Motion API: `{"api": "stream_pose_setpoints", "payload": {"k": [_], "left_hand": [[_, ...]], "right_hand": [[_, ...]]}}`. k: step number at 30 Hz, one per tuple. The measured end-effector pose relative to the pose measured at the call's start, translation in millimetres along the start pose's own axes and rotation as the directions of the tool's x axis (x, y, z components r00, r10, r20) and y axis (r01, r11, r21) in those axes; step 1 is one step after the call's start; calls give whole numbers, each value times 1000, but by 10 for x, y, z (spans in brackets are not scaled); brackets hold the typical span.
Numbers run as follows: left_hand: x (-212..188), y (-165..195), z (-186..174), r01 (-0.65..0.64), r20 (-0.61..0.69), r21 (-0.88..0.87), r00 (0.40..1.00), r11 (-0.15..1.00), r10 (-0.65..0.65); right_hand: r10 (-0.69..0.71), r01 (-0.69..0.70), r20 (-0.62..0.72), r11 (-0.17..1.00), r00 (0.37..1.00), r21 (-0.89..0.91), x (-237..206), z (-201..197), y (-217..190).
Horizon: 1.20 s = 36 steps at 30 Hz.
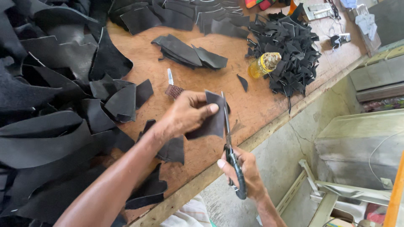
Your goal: The person marks a piece of black leather with a white marker, then uses shears to cut the leather into a curved shape. The cut piece is folded and placed into a growing stack of similar pieces on the table.
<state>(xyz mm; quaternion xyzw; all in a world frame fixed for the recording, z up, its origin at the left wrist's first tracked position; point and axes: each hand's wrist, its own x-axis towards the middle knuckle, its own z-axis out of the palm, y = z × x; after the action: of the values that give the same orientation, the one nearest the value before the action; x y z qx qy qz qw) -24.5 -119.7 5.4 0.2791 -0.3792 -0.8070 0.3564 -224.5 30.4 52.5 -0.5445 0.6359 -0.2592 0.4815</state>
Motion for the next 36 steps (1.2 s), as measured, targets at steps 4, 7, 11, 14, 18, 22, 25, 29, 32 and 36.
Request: {"api": "stream_pose_setpoints", "payload": {"k": [4,7,11,14,18,22,25,29,32,36], "left_hand": [[21,-108,57,-85,52,-5,995,996,85],[25,-149,67,-54,85,-194,994,980,72],[-23,-80,-46,4,73,-160,997,987,8],[-75,12,-161,1,175,-63,984,998,11],[-113,71,-220,36,256,61,965,997,-50],[-148,55,-195,27,345,89,937,996,-56],[-157,48,-175,-21,396,155,917,988,-42],[-158,53,-181,26,392,203,914,979,-105],[-157,51,-192,38,398,191,910,981,-113],[-155,40,-200,28,413,184,905,982,-103]], "right_hand": [[-8,3,-84,999,996,-54,-8,16,-1],[37,-45,-169,998,985,-47,-9,59,9],[8,-10,-112,1000,994,-18,-28,-9,-15],[77,-76,76,997,994,-7,-70,-202,-82],[11,-4,276,1000,961,-27,-144,-360,-166],[4,25,254,993,967,-113,-175,-375,-220],[16,29,274,987,962,-160,-126,-382,-250],[91,-45,308,987,947,-153,-91,-407,-280],[54,-13,323,992,945,-128,-87,-407,-288],[39,1,311,992,950,-126,-85,-390,-291]]}}
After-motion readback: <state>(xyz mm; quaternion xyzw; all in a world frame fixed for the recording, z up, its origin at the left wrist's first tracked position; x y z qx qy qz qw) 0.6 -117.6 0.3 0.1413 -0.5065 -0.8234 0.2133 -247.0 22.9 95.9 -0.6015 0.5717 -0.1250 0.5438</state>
